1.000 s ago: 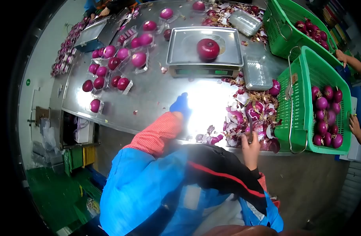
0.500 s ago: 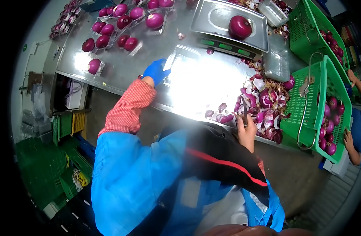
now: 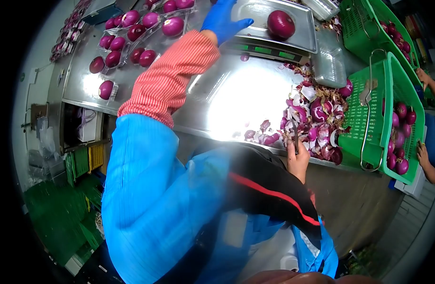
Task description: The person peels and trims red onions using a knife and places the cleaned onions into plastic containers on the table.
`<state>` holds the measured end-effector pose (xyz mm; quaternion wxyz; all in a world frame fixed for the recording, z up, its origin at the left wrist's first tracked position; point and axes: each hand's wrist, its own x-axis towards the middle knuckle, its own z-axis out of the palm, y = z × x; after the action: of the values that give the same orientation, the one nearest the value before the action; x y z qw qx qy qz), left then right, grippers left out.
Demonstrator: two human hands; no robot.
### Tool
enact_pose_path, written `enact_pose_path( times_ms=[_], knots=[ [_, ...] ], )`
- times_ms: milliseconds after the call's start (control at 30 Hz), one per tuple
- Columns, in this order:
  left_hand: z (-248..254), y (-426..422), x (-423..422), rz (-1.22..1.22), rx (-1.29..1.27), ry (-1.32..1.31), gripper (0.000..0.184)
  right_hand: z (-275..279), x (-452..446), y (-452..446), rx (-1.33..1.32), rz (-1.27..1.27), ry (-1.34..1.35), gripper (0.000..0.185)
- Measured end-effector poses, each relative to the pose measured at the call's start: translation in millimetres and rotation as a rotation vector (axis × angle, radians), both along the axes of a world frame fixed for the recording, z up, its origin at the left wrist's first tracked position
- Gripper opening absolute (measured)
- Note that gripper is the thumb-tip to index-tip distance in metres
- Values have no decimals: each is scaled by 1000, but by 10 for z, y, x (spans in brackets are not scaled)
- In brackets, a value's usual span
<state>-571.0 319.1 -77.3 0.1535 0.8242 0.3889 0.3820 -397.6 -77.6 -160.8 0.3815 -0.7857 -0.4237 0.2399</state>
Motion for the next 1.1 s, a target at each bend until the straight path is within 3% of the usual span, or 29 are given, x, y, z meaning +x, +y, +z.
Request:
enact_pose_path(
  times_ms=[133,233,300,467,567,700,833,933,967,1000,1067,1100],
  knots=[
    [254,64,400,-82,-124,108,81,-63,57,-117,-29,-79,-12,17],
    [-254,449,780,-202,183,213,89,74,23,-58,25,-171,93,16],
    [-225,371,1055,-188,54,371,105,86,80,-53,-24,-126,91,16],
    [-80,293,1445,-137,-252,696,96,-3,197,-19,-19,-50,12,16],
    [-94,365,1526,-189,-234,684,89,-41,248,-27,-16,-79,28,15],
    [-309,453,1244,-139,-234,489,95,-109,304,-62,1,-129,51,14],
    [-8,125,480,-224,-283,484,93,-120,331,-76,-5,-141,83,15],
    [248,-232,-87,-207,-534,716,94,-182,336,-32,-13,-94,86,14],
    [188,-303,-272,-218,-644,730,91,-186,329,-11,-7,-74,79,14],
    [-174,-275,-549,-165,-548,803,82,-181,323,14,19,-40,94,15],
    [-337,-461,-790,-119,-575,966,66,-258,305,79,107,39,66,16],
    [-428,-546,-896,-131,-705,893,60,-275,332,90,152,38,31,16]
  ],
)
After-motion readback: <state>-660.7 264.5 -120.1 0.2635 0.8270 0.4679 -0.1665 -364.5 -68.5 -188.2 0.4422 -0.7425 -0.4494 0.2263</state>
